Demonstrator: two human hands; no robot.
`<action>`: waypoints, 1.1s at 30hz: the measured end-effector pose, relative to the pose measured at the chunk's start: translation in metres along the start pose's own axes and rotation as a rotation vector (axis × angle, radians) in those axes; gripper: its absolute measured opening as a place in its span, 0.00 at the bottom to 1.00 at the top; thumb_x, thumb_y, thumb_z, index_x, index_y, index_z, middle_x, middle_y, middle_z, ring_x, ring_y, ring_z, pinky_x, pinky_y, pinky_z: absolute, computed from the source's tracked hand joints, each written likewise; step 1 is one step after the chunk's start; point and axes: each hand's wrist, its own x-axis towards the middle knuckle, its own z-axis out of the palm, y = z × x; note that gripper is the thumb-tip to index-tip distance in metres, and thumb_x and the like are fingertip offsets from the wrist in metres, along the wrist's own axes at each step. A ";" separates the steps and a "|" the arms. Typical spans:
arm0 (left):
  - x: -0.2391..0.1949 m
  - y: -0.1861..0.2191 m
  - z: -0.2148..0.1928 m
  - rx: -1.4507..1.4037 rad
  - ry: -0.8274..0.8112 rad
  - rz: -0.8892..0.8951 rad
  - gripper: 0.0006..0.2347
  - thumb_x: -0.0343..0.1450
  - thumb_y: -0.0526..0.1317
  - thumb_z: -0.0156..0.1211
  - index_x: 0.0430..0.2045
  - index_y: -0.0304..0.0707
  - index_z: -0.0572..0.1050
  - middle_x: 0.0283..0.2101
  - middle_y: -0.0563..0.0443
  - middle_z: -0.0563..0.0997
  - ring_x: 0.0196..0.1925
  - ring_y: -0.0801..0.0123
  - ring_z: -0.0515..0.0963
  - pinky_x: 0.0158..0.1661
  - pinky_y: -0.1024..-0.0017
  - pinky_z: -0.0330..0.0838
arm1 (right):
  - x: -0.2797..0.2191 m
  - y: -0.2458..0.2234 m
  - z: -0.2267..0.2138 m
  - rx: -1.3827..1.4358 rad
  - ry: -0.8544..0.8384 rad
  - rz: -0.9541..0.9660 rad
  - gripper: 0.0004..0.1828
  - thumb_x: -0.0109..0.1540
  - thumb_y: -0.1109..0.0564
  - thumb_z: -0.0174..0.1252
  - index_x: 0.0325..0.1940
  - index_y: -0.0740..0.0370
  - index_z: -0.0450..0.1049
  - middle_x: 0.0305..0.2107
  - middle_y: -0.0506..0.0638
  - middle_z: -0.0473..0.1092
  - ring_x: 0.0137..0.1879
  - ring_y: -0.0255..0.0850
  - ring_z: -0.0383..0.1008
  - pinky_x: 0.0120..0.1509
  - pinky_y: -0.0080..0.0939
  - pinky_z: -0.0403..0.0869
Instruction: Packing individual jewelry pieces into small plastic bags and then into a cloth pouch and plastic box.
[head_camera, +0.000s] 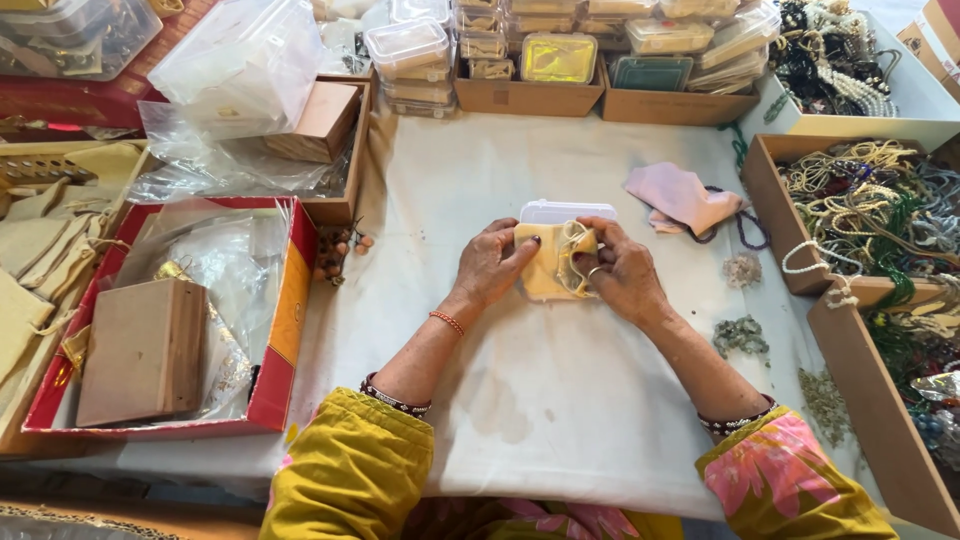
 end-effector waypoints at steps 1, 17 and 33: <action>0.000 0.001 0.000 -0.001 -0.001 0.001 0.18 0.71 0.53 0.56 0.39 0.37 0.83 0.60 0.51 0.76 0.53 0.66 0.80 0.52 0.69 0.74 | 0.000 -0.003 -0.001 -0.001 0.001 0.001 0.26 0.64 0.70 0.55 0.66 0.61 0.63 0.48 0.50 0.74 0.51 0.32 0.78 0.54 0.34 0.77; -0.006 0.008 0.005 0.184 -0.011 0.133 0.13 0.72 0.47 0.59 0.44 0.41 0.81 0.47 0.50 0.84 0.45 0.60 0.84 0.47 0.65 0.77 | -0.007 -0.022 -0.022 -0.838 0.022 -0.242 0.15 0.55 0.50 0.65 0.45 0.54 0.82 0.39 0.47 0.78 0.45 0.46 0.78 0.49 0.47 0.75; 0.001 -0.001 -0.002 -0.191 0.028 0.012 0.19 0.75 0.45 0.55 0.59 0.38 0.75 0.67 0.44 0.72 0.56 0.66 0.81 0.58 0.70 0.73 | 0.009 0.017 -0.022 -0.442 0.033 -0.077 0.14 0.60 0.57 0.66 0.49 0.61 0.78 0.35 0.52 0.79 0.39 0.37 0.80 0.47 0.39 0.76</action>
